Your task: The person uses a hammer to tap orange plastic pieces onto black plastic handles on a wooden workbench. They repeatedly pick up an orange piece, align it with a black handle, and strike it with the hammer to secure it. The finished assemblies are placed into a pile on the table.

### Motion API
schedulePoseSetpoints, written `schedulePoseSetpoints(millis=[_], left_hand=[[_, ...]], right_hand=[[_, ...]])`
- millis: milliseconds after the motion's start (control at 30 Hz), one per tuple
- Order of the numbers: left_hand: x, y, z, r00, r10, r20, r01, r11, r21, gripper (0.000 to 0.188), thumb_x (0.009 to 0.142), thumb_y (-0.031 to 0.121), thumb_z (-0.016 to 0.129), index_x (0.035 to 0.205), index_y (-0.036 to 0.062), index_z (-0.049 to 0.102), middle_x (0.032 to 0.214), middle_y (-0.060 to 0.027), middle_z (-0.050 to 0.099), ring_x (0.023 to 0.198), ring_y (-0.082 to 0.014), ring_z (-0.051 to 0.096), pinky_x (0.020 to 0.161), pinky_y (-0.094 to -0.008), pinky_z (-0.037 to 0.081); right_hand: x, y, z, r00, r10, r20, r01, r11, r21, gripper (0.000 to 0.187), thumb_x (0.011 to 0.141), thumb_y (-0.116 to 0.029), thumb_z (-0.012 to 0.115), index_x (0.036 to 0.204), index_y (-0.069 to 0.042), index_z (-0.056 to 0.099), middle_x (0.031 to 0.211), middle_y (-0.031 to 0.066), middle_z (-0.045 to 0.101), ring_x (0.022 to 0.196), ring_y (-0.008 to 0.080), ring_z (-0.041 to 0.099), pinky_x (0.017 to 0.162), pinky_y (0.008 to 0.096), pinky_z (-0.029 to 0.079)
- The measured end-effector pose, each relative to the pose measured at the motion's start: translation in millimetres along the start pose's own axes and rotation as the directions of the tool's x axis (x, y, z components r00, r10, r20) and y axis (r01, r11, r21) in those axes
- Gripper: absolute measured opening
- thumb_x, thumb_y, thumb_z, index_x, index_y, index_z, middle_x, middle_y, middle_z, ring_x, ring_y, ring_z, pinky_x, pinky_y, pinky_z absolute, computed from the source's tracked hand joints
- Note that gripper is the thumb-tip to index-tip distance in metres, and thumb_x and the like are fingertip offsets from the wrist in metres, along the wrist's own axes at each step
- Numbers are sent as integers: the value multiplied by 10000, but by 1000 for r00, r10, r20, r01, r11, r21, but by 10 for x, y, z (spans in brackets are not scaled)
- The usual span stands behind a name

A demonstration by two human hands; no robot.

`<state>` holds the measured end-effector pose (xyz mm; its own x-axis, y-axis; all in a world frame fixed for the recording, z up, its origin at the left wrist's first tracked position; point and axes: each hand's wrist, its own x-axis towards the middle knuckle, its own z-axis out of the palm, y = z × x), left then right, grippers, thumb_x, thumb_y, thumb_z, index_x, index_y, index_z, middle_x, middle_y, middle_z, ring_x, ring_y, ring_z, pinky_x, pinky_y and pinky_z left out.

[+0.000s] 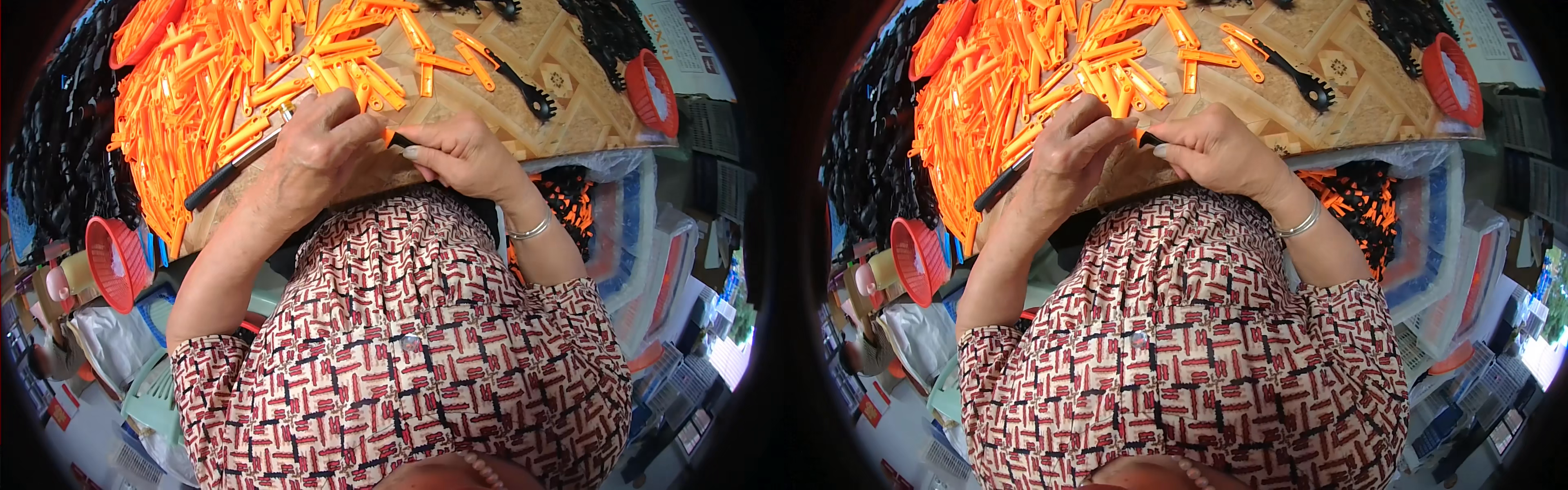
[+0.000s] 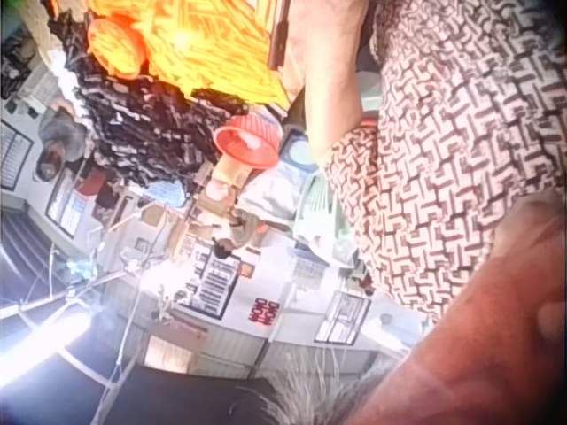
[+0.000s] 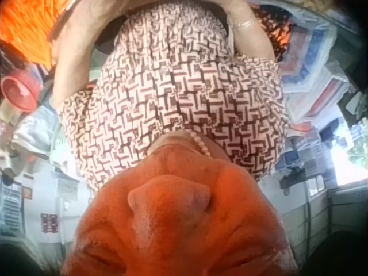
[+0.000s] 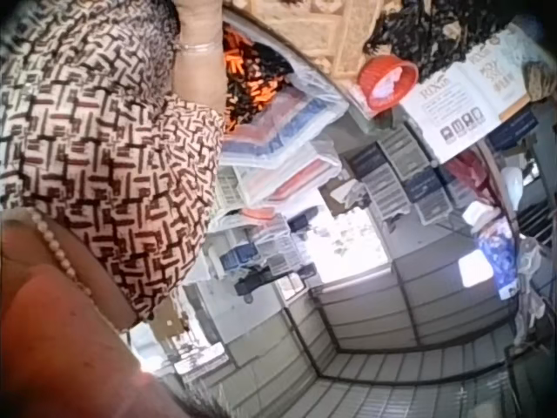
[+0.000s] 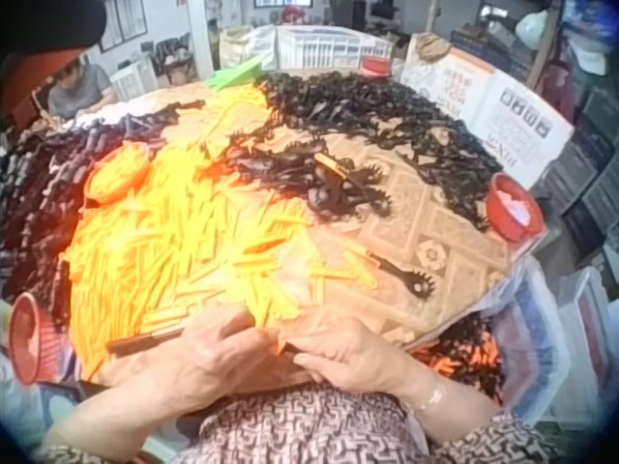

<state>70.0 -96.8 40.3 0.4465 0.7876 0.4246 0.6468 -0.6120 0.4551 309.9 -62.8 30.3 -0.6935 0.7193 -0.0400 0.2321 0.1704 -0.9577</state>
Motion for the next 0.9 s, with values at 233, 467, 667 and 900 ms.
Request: schedulePoseSetpoints(millis=[233, 467, 667, 900], left_hand=[[33, -63, 94, 971, -232, -52, 206, 931, -302, 354, 878, 160, 747, 1216, 80, 680, 923, -101, 581, 908, -290, 607, 781, -395, 509], [416, -514, 324, 980, -127, -155, 146, 982, 119, 338, 872, 107, 737, 1208, 102, 693, 1101, -91, 656, 980, -316, 622, 864, -417, 516], [656, -346, 638, 998, 49, -44, -37, 972, 230, 290, 893, 204, 674, 1182, 219, 699, 1177, -24, 645, 1184, -307, 543, 951, -470, 447], [409, -436, 337, 985, -9, -173, 30, 993, 118, 239, 901, 161, 714, 1140, 160, 737, 1191, -36, 680, 1224, -306, 551, 1033, -435, 432]], right_hand=[[-39, -41, -221, 980, 1, -197, -32, 988, -154, 238, 917, -98, 664, 1119, 6, 731, 727, 132, 705, 518, 138, 590, 528, 295, 472], [-108, 118, -1040, 684, -489, -541, -312, 474, -823, 275, 907, -154, 662, 1145, -25, 709, 886, 150, 708, 758, 275, 682, 692, 405, 531], [135, 349, -1072, 724, -565, -396, -381, 150, -912, 237, 882, -185, 647, 1074, -65, 716, 932, 97, 682, 957, 290, 615, 869, 454, 457], [705, 289, -679, 779, -581, -235, -151, 191, -970, 127, 864, -210, 664, 852, -89, 700, 888, 56, 642, 893, 227, 564, 818, 406, 395]])
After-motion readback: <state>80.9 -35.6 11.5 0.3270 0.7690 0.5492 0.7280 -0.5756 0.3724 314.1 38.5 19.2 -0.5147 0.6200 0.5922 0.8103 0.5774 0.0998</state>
